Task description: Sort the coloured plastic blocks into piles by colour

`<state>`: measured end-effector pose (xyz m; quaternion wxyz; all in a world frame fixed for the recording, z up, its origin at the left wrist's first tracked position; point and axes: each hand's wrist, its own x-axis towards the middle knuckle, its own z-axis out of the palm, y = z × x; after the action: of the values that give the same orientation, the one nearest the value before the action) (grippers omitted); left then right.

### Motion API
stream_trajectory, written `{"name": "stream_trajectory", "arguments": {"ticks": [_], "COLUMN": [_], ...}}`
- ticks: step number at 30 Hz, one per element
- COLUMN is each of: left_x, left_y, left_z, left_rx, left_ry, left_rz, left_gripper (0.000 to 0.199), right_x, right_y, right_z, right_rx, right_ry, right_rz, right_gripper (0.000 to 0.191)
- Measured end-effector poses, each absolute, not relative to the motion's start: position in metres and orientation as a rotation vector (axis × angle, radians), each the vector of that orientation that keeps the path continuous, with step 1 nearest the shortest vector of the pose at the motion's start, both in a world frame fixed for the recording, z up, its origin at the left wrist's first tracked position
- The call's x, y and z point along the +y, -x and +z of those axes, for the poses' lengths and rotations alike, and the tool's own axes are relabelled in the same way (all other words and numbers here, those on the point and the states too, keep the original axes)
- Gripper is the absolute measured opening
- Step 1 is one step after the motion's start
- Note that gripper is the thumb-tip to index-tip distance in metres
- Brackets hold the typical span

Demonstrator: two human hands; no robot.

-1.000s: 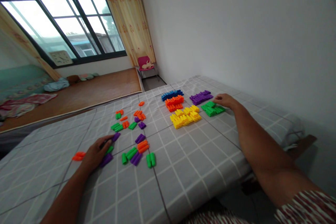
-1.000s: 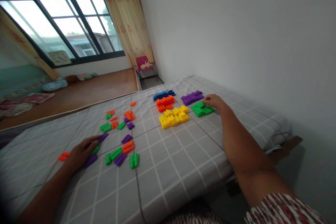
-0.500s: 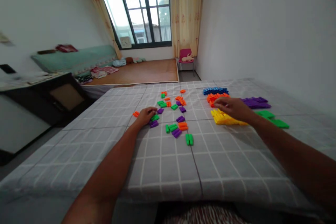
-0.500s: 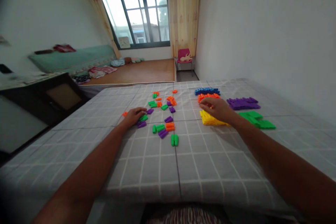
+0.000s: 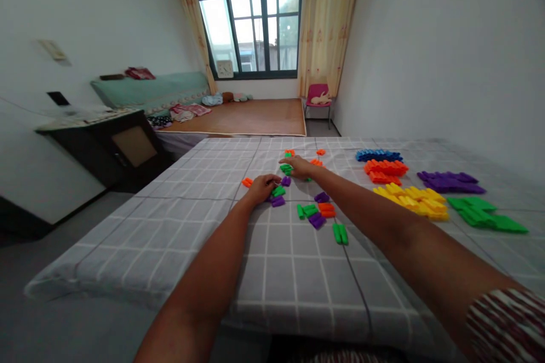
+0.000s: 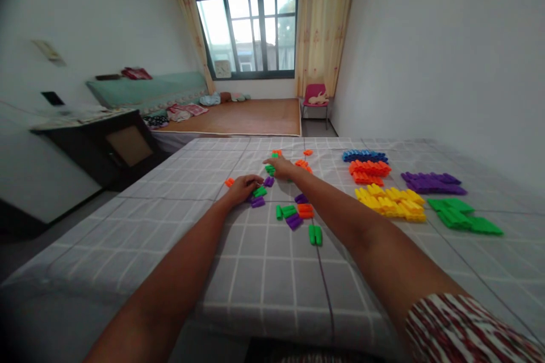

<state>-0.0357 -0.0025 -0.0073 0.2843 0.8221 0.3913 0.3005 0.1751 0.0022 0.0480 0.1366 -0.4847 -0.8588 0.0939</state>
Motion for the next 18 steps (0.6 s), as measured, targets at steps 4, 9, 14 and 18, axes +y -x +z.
{"name": "stream_trajectory", "arguments": {"ticks": [4,9,14,18], "left_x": [-0.001,-0.002,-0.003,-0.003], "left_y": [0.038,0.036,0.036,0.037], "left_z": [-0.009,-0.009,-0.008,-0.006], "left_rx": [0.992,1.022,1.047,1.073], "left_ry": [-2.191,-2.189,-2.221,-2.226], "left_rz": [0.801,0.816,0.798,0.786], "left_gripper": [0.036,0.033,0.031,0.031], "right_x": [0.030,0.042,0.036,0.021], "right_y": [-0.167,-0.185,-0.211,-0.231], "right_z": [0.041,0.047,0.058,0.054], "right_rx": [-2.600,-2.692,-2.429,-2.147], "right_ry": [1.542,1.661,1.904,1.736], "right_rz": [0.286,0.279,0.394,0.749], "right_gripper": [0.031,0.036,0.020,0.017]}}
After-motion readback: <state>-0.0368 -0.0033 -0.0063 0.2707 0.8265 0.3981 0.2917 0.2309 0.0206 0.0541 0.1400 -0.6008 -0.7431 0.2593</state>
